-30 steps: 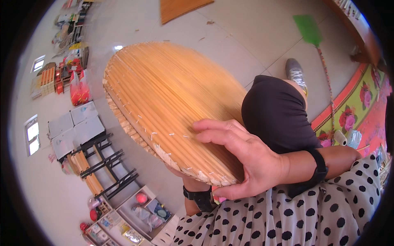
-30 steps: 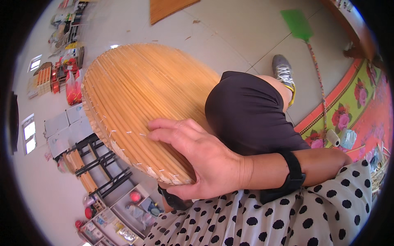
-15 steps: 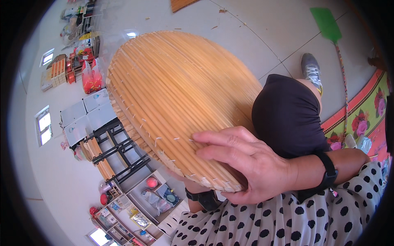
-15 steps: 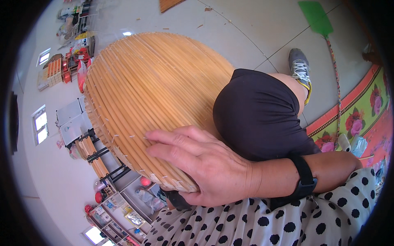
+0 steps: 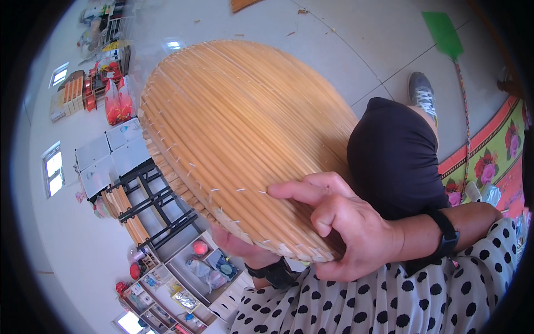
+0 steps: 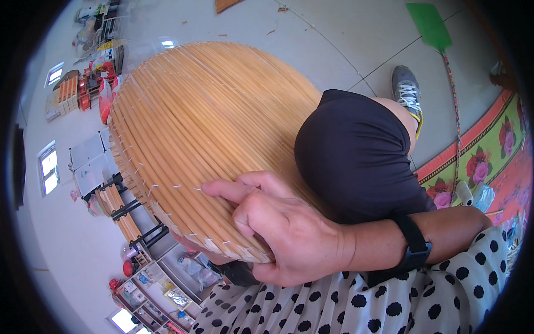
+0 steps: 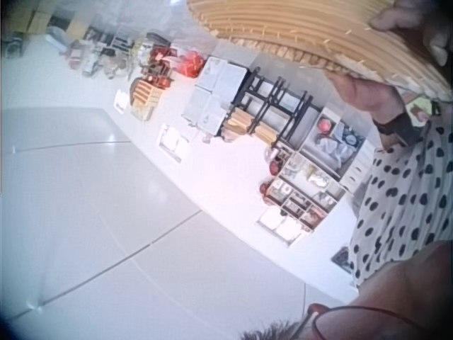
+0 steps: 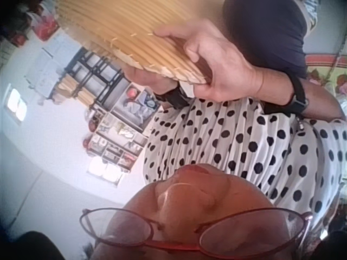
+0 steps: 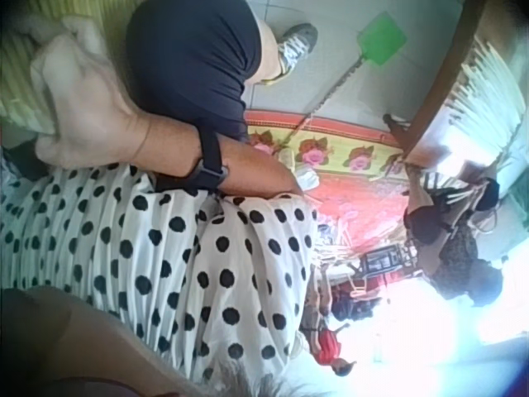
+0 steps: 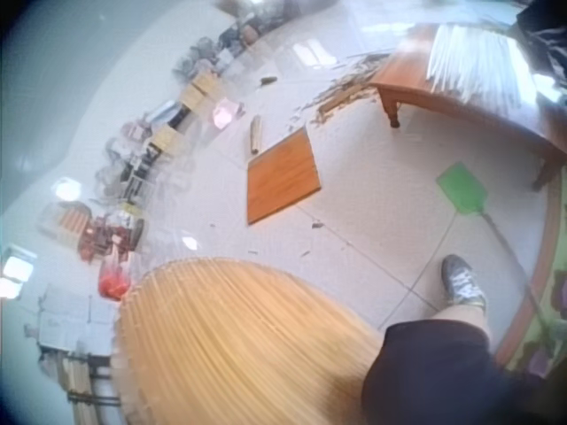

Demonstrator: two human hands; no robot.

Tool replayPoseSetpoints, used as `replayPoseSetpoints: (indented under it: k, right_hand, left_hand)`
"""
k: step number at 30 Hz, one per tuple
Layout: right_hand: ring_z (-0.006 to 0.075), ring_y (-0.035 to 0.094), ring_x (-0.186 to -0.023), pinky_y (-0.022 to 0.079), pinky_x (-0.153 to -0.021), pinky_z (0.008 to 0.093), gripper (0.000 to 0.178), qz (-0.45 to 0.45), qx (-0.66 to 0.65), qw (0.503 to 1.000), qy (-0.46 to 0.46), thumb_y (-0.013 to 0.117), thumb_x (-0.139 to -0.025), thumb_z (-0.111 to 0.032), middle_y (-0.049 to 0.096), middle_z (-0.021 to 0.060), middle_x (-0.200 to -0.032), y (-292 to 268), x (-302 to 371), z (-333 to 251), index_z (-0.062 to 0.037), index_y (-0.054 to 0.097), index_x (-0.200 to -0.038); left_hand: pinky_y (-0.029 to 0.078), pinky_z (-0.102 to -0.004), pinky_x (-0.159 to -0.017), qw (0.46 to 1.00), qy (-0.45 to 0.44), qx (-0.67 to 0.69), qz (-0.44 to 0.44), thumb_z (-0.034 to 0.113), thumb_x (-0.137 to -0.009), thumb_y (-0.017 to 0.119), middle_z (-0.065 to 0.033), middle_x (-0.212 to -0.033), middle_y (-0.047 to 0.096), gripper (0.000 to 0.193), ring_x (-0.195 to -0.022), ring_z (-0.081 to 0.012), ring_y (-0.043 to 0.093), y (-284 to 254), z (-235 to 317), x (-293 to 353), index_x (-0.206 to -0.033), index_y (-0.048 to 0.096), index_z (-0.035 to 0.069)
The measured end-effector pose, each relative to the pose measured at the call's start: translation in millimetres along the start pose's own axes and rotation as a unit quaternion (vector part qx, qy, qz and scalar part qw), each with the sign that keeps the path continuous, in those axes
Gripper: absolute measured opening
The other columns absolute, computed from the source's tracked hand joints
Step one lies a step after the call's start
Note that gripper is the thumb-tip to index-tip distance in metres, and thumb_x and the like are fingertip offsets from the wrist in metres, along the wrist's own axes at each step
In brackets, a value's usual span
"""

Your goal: The person weaves a thread through the edges of a circular bamboo base using a needle, then uses pliers to cut the excess thread.

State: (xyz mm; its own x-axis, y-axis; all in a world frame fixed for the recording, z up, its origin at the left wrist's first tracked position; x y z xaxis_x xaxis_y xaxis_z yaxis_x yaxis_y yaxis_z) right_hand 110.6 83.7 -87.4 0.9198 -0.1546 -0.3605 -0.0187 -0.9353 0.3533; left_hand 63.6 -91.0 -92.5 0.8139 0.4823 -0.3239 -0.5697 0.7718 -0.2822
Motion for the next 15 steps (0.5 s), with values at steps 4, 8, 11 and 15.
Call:
replayPoseSetpoints:
  k: [4, 8, 11, 15]
  right_hand:
    - [0.0412, 0.051, -0.114, 0.041, -0.098, 0.0462, 0.055, -0.001, -0.005, 1.000, -0.001, 0.079, -0.063, -0.004, 0.048, 0.0330, -0.142, 1.0, -0.9, 2.1, -0.0114, 0.036, -0.098]
    - [0.0406, 0.050, -0.114, 0.041, -0.098, 0.0464, 0.056, 0.009, -0.003, 1.000, -0.002, 0.079, -0.064, -0.005, 0.048, 0.0328, -0.142, 0.9, -0.1, 1.1, -0.0111, 0.037, -0.100]
    - [0.0408, 0.051, -0.113, 0.042, -0.097, 0.0466, 0.053, 0.014, 0.007, 1.000, -0.011, 0.080, -0.065, -0.007, 0.047, 0.0328, -0.144, -0.9, -0.1, 0.3, -0.0108, 0.039, -0.099]
    - [0.0425, 0.052, -0.113, 0.045, -0.094, 0.0461, 0.046, -0.005, 0.041, 0.999, -0.020, 0.080, -0.066, -0.010, 0.046, 0.0332, -0.145, -1.7, 0.3, -1.2, -0.0106, 0.043, -0.093]
  left_hand:
    - [0.052, -0.0385, -0.094, 1.000, 0.004, -0.003, 0.004, 0.043, -0.106, 0.035, -0.0091, -0.125, 0.061, 0.050, -0.109, -0.0203, 0.061, 1.9, -0.6, -2.1, -0.140, 0.047, 0.009]
    - [0.052, -0.0382, -0.094, 1.000, 0.008, -0.004, 0.005, 0.042, -0.107, 0.035, -0.0088, -0.124, 0.061, 0.049, -0.108, -0.0199, 0.062, 2.4, 0.7, -2.6, -0.140, 0.047, 0.009]
    - [0.052, -0.0380, -0.093, 1.000, 0.010, -0.005, 0.006, 0.042, -0.107, 0.034, -0.0085, -0.124, 0.062, 0.048, -0.107, -0.0196, 0.062, 4.4, 2.1, -2.1, -0.140, 0.047, 0.009]
    - [0.052, -0.0377, -0.092, 1.000, 0.011, -0.006, 0.010, 0.041, -0.107, 0.033, -0.0082, -0.123, 0.062, 0.048, -0.106, -0.0191, 0.062, 5.9, 2.7, 0.7, -0.140, 0.047, 0.009]
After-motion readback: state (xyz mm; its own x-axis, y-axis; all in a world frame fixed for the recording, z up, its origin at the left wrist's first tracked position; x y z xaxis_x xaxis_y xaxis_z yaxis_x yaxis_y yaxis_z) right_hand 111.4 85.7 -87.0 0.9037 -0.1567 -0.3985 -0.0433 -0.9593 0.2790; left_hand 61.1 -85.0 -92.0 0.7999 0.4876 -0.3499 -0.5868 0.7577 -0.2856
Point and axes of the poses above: each hand's wrist, its own x-axis away from the middle knuckle, its own y-axis out of the palm, z = x × y, the point moved 2 cm from there along -x, towards the middle knuckle
